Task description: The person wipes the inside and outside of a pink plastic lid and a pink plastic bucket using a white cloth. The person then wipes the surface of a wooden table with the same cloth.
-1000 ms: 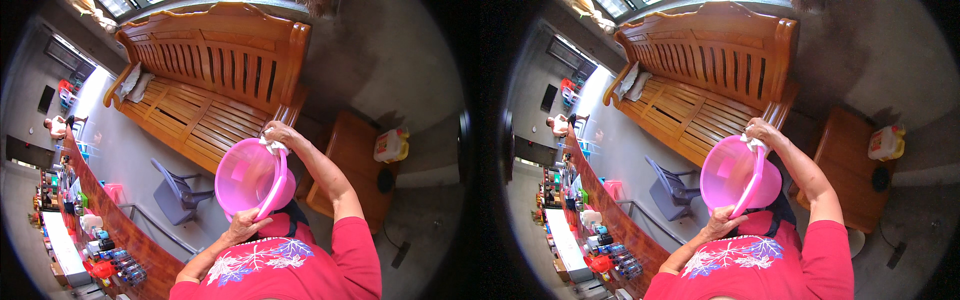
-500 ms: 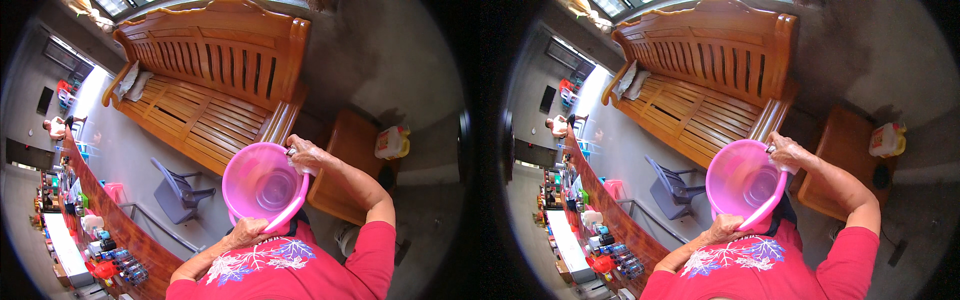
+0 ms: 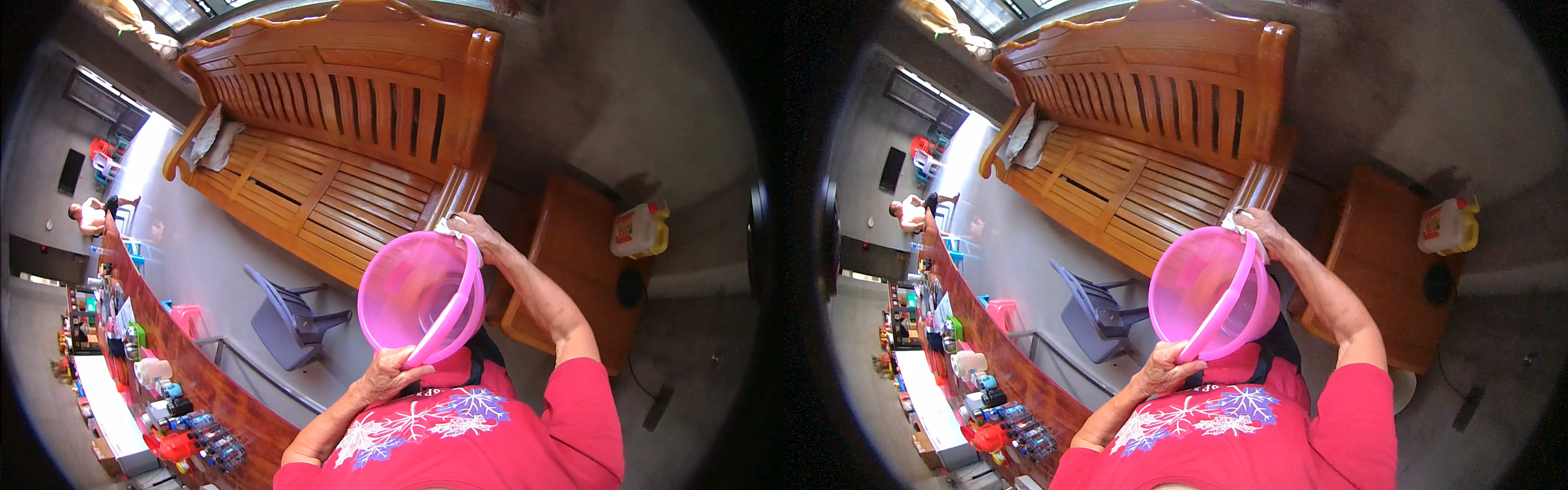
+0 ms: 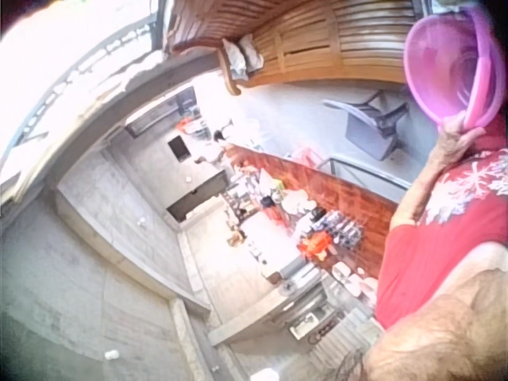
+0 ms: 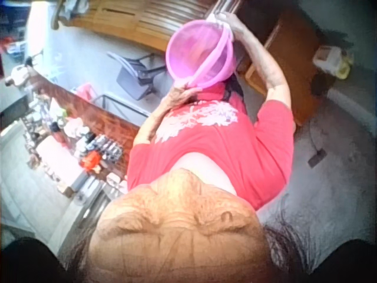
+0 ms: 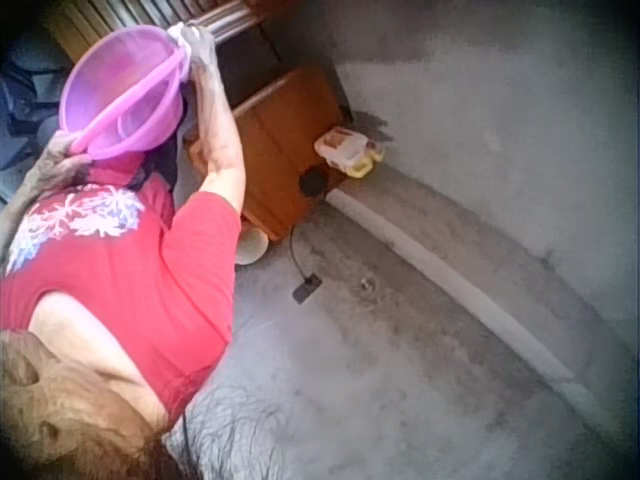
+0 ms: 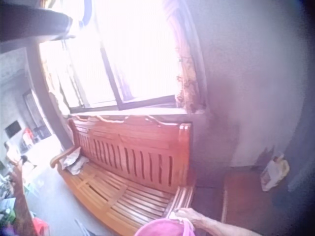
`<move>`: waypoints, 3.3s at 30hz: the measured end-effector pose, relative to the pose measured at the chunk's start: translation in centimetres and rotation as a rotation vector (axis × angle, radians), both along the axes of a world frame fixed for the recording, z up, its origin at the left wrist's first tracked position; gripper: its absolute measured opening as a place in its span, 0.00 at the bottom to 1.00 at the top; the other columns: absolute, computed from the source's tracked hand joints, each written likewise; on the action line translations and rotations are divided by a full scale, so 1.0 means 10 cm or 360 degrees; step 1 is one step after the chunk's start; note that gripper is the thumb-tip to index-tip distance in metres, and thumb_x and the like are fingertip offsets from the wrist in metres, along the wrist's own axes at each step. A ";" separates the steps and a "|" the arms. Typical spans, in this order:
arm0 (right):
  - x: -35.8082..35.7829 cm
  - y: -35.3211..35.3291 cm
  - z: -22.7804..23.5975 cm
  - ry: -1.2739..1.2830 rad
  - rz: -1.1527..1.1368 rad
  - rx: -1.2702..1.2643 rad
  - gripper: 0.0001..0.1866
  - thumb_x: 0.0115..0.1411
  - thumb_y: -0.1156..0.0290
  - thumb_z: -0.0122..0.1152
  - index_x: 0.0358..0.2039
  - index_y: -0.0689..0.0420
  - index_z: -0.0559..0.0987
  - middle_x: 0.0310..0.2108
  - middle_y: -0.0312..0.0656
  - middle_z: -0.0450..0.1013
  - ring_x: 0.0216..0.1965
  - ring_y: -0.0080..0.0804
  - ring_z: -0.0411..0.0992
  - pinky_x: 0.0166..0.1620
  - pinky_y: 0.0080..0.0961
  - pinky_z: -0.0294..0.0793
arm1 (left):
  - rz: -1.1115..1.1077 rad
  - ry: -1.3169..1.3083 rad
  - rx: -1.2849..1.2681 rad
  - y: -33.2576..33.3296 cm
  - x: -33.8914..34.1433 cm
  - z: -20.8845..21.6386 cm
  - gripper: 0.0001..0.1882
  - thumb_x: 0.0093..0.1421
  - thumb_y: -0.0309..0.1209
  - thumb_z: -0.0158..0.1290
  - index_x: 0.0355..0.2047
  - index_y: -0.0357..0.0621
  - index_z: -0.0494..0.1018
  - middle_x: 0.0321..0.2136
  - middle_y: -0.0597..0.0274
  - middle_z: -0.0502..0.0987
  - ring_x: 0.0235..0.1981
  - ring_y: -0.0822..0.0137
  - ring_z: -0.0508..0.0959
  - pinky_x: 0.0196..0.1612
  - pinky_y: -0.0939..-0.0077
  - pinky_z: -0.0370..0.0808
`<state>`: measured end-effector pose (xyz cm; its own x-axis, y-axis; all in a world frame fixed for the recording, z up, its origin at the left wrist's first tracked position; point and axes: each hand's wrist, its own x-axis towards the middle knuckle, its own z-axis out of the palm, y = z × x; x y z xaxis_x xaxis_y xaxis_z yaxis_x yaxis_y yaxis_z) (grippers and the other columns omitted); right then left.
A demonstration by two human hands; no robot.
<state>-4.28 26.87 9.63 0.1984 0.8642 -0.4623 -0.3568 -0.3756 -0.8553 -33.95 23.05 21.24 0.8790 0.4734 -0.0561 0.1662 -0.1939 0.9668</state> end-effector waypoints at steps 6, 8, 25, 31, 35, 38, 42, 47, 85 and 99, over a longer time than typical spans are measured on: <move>-0.21 -0.46 -0.05 -0.0490 -0.0637 0.0232 0.22 0.57 0.66 0.54 0.49 0.64 0.69 0.39 0.51 0.71 0.43 0.42 0.72 0.45 0.32 0.71 | 0.0069 0.0001 -0.0231 0.09 -0.03 0.07 0.08 0.56 0.28 0.58 0.32 0.34 0.73 0.18 0.63 0.69 0.21 0.75 0.69 0.25 0.77 0.67; -0.38 -0.60 0.10 -0.1065 -0.0539 0.0152 0.23 0.55 0.65 0.55 0.50 0.61 0.68 0.41 0.52 0.67 0.42 0.48 0.71 0.45 0.36 0.71 | 0.0182 0.0019 -0.0316 0.11 -0.06 0.01 0.08 0.56 0.27 0.57 0.30 0.34 0.72 0.18 0.66 0.68 0.21 0.77 0.66 0.25 0.78 0.66; -0.40 -0.41 0.44 -0.1584 0.0191 0.0043 0.19 0.46 0.74 0.49 0.41 0.59 0.74 0.32 0.62 0.73 0.38 0.61 0.71 0.42 0.51 0.70 | 0.0961 0.0467 0.1444 0.63 -0.05 -0.47 0.24 0.50 0.35 0.61 0.46 0.40 0.69 0.44 0.51 0.66 0.49 0.52 0.64 0.54 0.58 0.60; -0.31 0.07 0.43 -0.1528 0.0290 -0.0202 0.15 0.49 0.69 0.49 0.35 0.63 0.74 0.31 0.59 0.74 0.37 0.55 0.73 0.41 0.45 0.70 | 0.0315 0.0262 0.1265 0.04 0.45 -0.33 0.25 0.50 0.48 0.59 0.41 0.44 0.72 0.35 0.52 0.75 0.39 0.52 0.76 0.42 0.60 0.72; -0.29 0.19 0.23 -0.0982 -0.0004 -0.0090 0.16 0.56 0.63 0.51 0.35 0.64 0.74 0.25 0.47 0.74 0.28 0.39 0.74 0.34 0.40 0.72 | 0.0391 0.0679 0.0945 0.12 0.46 -0.61 0.16 0.56 0.46 0.55 0.32 0.46 0.71 0.19 0.52 0.75 0.22 0.49 0.77 0.23 0.58 0.71; -0.44 0.10 -0.09 -0.0898 -0.0134 0.0062 0.18 0.62 0.57 0.48 0.39 0.61 0.76 0.29 0.46 0.73 0.29 0.36 0.70 0.33 0.35 0.71 | 0.0620 0.0602 0.0796 0.26 0.44 -0.68 0.14 0.57 0.43 0.55 0.29 0.47 0.70 0.14 0.55 0.74 0.18 0.50 0.76 0.19 0.58 0.68; -1.44 -0.33 0.15 -0.1943 -0.0385 0.0633 0.19 0.58 0.63 0.54 0.46 0.61 0.74 0.49 0.51 0.66 0.50 0.47 0.62 0.52 0.43 0.59 | 0.0823 0.0614 0.0555 0.36 0.19 -0.81 0.09 0.60 0.34 0.54 0.34 0.41 0.72 0.19 0.61 0.79 0.21 0.68 0.81 0.24 0.73 0.74; -1.50 -0.25 0.22 -0.1583 -0.0270 0.0591 0.20 0.56 0.67 0.52 0.50 0.58 0.69 0.51 0.47 0.63 0.55 0.44 0.60 0.56 0.39 0.55 | 0.0875 0.0374 0.0371 0.29 -0.07 -0.81 0.10 0.59 0.31 0.55 0.35 0.36 0.71 0.20 0.56 0.79 0.22 0.70 0.81 0.25 0.75 0.75; -0.37 -0.10 -1.10 0.0610 -0.0169 -0.0553 0.17 0.60 0.57 0.56 0.35 0.60 0.77 0.28 0.42 0.75 0.31 0.30 0.75 0.33 0.26 0.75 | 0.1216 0.0235 0.0086 0.20 -0.16 -0.92 0.11 0.62 0.32 0.52 0.31 0.34 0.72 0.21 0.58 0.79 0.22 0.71 0.79 0.26 0.78 0.76; -1.27 -1.02 -0.36 -0.1858 -0.0442 0.0258 0.26 0.51 0.78 0.53 0.54 0.59 0.69 0.53 0.52 0.58 0.56 0.50 0.57 0.59 0.40 0.58 | 0.1376 0.0233 -0.0310 0.43 0.02 -0.76 0.12 0.63 0.37 0.51 0.31 0.38 0.71 0.20 0.61 0.77 0.18 0.73 0.76 0.20 0.82 0.69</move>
<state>-17.02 16.65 6.00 0.6116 0.7574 0.2285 0.6098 -0.2673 -0.7461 -33.71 27.34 13.66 0.1976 0.9370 -0.2881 0.3025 0.2213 0.9271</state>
